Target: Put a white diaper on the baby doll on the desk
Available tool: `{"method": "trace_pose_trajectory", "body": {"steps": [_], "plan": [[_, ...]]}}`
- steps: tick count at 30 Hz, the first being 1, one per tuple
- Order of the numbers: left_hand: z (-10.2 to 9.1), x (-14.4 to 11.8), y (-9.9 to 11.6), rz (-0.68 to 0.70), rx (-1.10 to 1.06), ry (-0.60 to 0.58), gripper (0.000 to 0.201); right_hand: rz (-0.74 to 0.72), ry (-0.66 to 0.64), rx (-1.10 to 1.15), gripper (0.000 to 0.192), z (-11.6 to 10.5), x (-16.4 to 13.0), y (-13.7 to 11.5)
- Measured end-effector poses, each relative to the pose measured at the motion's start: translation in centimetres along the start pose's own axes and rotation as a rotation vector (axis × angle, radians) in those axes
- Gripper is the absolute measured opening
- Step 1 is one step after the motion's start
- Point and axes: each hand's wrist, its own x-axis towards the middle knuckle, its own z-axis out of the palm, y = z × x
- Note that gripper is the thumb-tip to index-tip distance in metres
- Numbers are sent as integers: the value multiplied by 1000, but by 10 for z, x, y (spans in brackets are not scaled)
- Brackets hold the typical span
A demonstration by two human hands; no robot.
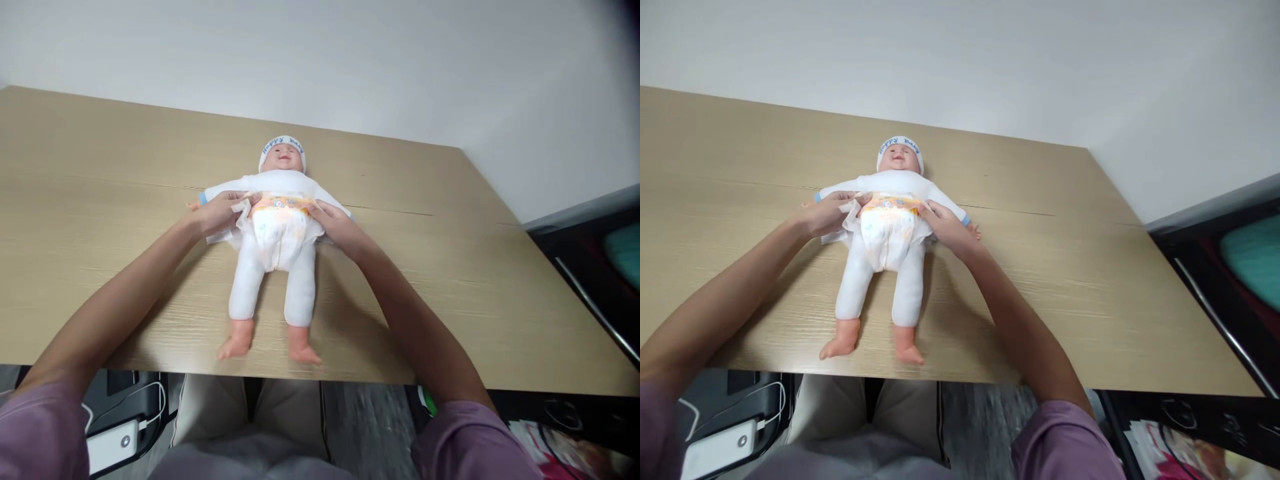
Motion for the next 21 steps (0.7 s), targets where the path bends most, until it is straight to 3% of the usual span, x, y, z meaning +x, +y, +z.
{"method": "trace_pose_trajectory", "body": {"steps": [2, 4, 8, 11, 15, 18, 21], "plan": [[-5, -10, 4, -31, 50, -5, 54, 2, 8, -2, 65, -4, -16, -2], [-15, -14, 12, -32, 126, 43, 49, 1, 105, 12, 63, -8, -27, -2], [-22, -18, 38, 90, 356, 250, 39, 31, 302, -66, 56, -15, -50, 7], [5, -27, 57, 325, 563, 344, 31, 2, 353, -281, 48, -13, -72, 17], [69, -30, 63, 621, 877, 205, 31, -8, 371, -528, 37, -4, -86, 30], [105, -22, 54, 615, 1061, 102, 36, 66, 364, -554, 31, -1, -83, 35], [118, -14, 42, 549, 1185, 104, 43, 186, 355, -499, 34, -2, -80, 35]]}}
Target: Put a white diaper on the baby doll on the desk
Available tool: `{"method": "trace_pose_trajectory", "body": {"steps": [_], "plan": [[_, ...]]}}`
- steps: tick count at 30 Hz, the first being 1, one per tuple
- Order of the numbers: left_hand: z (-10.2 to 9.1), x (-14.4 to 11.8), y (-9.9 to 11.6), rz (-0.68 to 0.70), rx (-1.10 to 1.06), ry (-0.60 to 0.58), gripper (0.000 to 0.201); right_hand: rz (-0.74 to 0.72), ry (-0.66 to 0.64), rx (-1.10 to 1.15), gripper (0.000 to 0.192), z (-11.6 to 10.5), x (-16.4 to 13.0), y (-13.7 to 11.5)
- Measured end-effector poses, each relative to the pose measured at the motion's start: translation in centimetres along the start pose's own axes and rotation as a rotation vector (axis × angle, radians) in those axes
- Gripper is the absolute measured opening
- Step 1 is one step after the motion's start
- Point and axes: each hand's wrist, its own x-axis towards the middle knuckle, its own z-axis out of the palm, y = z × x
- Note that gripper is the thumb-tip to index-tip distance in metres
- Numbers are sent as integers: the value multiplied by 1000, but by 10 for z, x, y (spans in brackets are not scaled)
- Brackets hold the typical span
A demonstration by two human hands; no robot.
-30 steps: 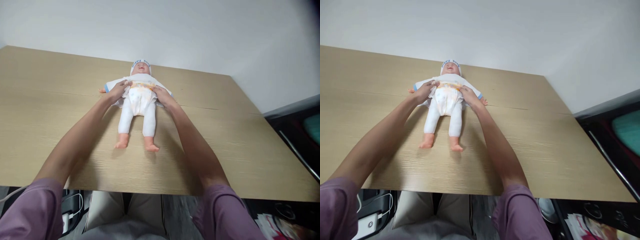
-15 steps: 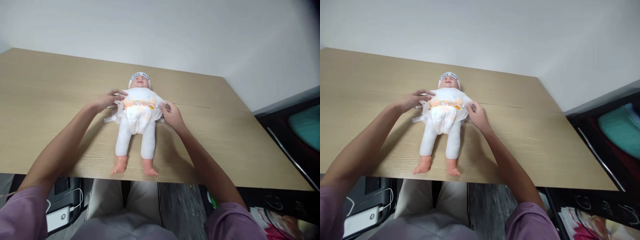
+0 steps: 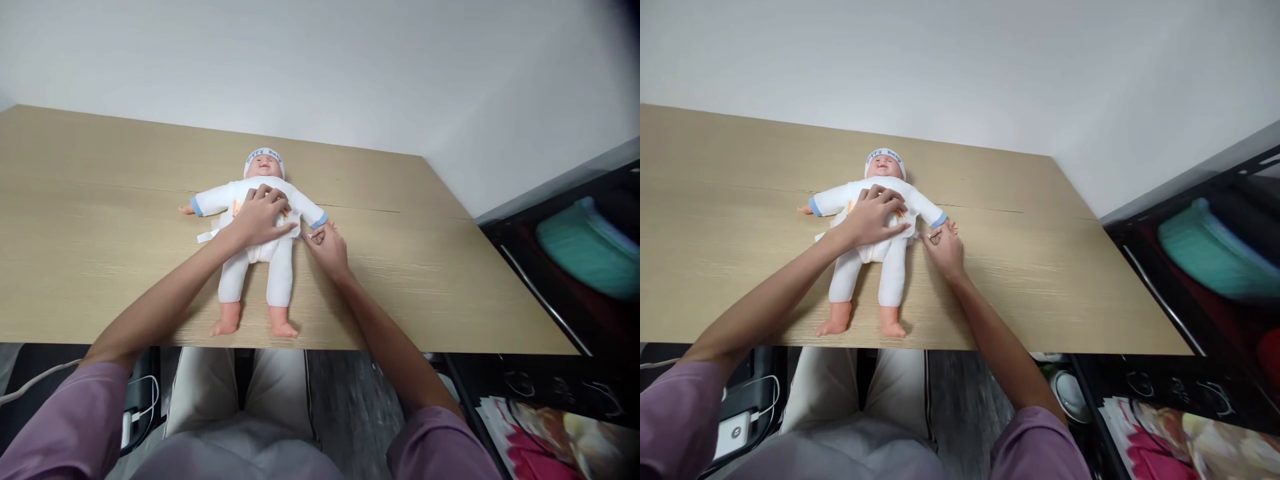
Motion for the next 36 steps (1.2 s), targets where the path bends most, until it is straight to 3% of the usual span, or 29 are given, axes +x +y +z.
{"method": "trace_pose_trajectory", "body": {"steps": [5, 10, 14, 19, 22, 25, 27, 30, 32, 36], "plan": [[6, -1, -2, -33, 83, -12, 57, 31, -104, 98, 38, -8, 1, 3], [8, -2, 1, -36, 85, 5, 58, -65, -178, 458, 54, -26, 15, 0], [10, -2, -1, -30, 83, 3, 60, -170, -205, 582, 57, -26, 36, -27], [12, -2, -2, -69, 61, 41, 66, -239, -254, 545, 54, 2, 49, -68], [14, -3, -3, -84, 27, 51, 61, -255, -145, 515, 45, 8, 35, -76], [16, -2, -5, -83, -3, 36, 60, -425, 4, 427, 36, 0, 8, -74], [14, -1, -7, -92, -33, 16, 64, -547, 19, 358, 40, -6, -9, -71], [6, -2, -13, -95, -157, -24, 79, -614, -27, 284, 52, -10, -24, -66], [-1, -10, -19, -59, -282, 30, 77, -617, -26, 261, 54, -12, -26, -65], [-9, -45, -41, -43, -358, 332, 33, -591, 54, 274, 52, -18, -16, -76]]}}
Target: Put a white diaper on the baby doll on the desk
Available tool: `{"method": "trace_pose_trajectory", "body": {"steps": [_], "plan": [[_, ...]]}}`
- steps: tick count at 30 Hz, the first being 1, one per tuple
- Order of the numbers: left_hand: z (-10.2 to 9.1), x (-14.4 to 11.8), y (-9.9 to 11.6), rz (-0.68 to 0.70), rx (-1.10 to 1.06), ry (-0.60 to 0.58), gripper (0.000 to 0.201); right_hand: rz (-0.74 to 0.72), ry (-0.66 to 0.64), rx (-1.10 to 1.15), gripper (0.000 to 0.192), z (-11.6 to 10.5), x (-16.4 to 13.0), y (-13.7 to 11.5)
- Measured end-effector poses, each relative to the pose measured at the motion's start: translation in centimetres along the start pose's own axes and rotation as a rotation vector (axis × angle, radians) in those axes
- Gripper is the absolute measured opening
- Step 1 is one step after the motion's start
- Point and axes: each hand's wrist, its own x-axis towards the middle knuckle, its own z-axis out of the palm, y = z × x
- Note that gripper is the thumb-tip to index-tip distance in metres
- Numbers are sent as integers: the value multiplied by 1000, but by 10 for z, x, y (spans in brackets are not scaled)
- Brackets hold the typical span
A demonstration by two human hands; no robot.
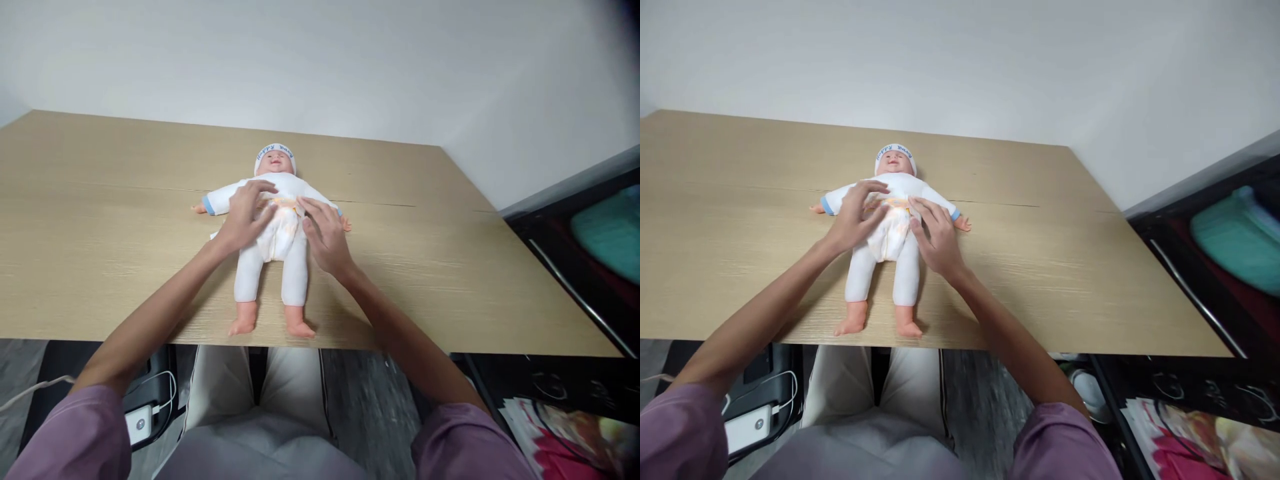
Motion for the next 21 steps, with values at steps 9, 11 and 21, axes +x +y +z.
{"method": "trace_pose_trajectory", "body": {"steps": [9, 11, 21], "plan": [[-41, -68, -56, -263, 345, -132, 29, -33, -101, -20, 25, 32, 68, -38], [-43, -74, -60, -313, 421, -132, 28, -52, -193, -58, 26, 46, 77, -40], [-65, -68, -71, -541, 250, -251, 40, -59, -284, -145, 49, 66, 80, -27]]}}
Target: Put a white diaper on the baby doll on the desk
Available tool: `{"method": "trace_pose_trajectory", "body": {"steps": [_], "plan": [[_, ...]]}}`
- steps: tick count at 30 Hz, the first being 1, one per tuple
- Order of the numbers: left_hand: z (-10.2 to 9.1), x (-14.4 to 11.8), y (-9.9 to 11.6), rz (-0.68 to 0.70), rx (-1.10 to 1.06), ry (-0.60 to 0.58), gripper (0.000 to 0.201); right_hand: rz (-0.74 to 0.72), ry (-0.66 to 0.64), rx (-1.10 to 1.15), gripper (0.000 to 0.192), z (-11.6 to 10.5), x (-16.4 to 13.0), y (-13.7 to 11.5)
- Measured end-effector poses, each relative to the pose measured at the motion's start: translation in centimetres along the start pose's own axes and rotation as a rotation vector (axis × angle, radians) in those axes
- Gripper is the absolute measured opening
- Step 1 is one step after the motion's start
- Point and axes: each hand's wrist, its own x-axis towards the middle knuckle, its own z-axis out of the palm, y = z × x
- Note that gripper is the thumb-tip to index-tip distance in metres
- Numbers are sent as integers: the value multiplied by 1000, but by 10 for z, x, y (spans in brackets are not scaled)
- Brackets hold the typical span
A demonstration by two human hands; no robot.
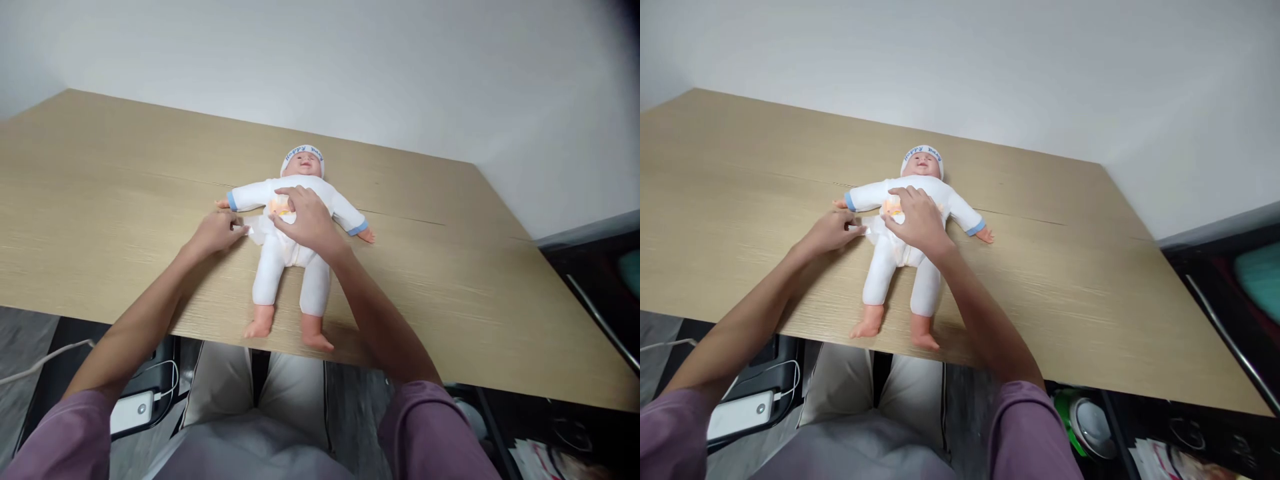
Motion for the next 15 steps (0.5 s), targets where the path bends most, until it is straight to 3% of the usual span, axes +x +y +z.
{"method": "trace_pose_trajectory", "body": {"steps": [3, 6, 9, 11, 15], "plan": [[-17, 7, 10, -57, -297, -104, 53, -6, -12, 45, 51, -3, -1, 0], [-24, 17, 35, -60, -502, -63, 57, 1, 3, 86, 58, -3, -2, -1], [-15, 30, 66, -46, -582, -60, 56, 49, 33, 99, 65, 2, -2, 0], [-3, 38, 83, -33, -623, -92, 55, 80, 45, 103, 60, 5, -1, 2], [17, 45, 88, 28, -749, -31, 60, 117, 55, 107, 40, 7, 2, 4]]}}
